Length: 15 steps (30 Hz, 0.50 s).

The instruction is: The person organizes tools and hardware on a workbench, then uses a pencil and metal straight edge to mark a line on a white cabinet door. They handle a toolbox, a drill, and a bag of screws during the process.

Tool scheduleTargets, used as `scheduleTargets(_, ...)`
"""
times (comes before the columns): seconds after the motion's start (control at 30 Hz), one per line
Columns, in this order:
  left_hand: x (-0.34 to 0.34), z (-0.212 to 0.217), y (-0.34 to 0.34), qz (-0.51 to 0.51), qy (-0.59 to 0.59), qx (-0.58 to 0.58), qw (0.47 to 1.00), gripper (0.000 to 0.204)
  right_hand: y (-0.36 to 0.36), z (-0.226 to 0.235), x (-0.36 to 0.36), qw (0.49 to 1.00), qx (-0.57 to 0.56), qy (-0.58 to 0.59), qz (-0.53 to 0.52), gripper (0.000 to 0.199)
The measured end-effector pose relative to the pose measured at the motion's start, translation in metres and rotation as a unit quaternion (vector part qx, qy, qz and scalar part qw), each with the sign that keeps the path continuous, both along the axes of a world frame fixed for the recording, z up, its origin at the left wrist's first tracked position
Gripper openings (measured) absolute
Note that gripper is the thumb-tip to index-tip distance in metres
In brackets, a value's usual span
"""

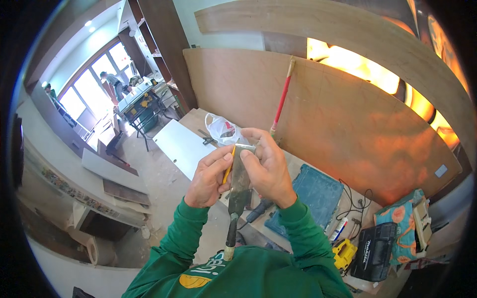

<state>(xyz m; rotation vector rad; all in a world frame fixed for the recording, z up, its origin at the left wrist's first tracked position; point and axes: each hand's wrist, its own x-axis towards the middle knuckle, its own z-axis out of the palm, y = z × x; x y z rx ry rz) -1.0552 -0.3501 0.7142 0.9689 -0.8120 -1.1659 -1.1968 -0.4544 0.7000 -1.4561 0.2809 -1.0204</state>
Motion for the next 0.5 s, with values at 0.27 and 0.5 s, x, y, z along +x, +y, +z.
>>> scheduleTargets(0.27, 0.001, 0.002, -0.013, 0.014, -0.016, -0.008, 1.000, 0.037, -0.016, 0.010, 0.003, 0.999, -0.012, 0.004, 0.048, 0.031)
scheduleTargets(0.5, 0.002, 0.001, -0.013, 0.023, -0.017, -0.002, 1.000, 0.036, -0.010, 0.025, -0.009, 0.995, 0.018, 0.058, 0.074, 0.031)
